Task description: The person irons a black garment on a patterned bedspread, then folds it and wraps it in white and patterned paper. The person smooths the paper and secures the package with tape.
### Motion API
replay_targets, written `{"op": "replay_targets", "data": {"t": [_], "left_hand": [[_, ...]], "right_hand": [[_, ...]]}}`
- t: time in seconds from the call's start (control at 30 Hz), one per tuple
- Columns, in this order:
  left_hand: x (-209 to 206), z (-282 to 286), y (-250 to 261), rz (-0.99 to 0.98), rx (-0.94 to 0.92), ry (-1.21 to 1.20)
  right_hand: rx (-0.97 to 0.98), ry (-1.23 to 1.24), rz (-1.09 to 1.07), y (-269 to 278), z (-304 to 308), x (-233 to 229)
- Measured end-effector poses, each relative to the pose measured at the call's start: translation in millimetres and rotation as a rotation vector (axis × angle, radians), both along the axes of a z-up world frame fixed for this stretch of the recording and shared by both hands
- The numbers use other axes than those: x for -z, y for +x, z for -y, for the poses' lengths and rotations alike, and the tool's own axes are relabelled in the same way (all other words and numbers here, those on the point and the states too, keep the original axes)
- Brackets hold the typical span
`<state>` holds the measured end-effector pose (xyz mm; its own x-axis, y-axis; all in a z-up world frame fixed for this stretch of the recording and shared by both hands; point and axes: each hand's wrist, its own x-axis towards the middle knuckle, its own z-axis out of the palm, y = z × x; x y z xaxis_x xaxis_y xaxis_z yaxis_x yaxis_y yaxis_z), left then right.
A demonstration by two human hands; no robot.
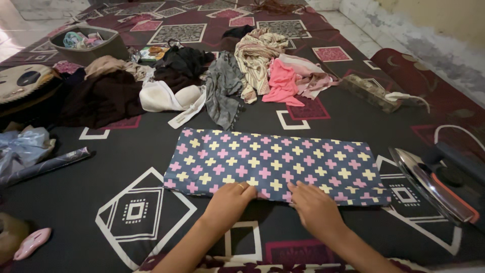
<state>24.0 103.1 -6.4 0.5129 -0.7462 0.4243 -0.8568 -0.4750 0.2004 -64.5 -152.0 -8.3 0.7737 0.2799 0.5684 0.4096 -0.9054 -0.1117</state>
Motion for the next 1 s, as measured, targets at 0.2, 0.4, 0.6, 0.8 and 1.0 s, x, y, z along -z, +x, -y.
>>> {"op": "replay_targets", "data": {"t": [0.2, 0.4, 0.6, 0.8, 1.0], "left_hand": [[-7.6, 4.9, 0.1, 0.199, 0.195, -0.207], [-3.2, 18.6, 6.0, -0.154, 0.037, -0.135], [-12.5, 14.0, 8.1, -0.310, -0.007, -0.228], [-18.4, 36.7, -8.6, -0.037, -0.022, -0.259], [-3.5, 57.2, -3.8, -0.059, 0.091, -0.182]], "right_hand": [[0.046, 0.089, -0.028, 1.8, -1.8, -2.7], [0.178, 0.257, -0.182, 0.6, -0.1, -9.4], [0.148, 0.338, -0.272, 12.5, 12.1, -14.5], [0.181, 0.540, -0.534, 20.8, 25.3, -11.1], [0.213, 0.548, -0.590, 27.7, 31.6, -0.7]]}}
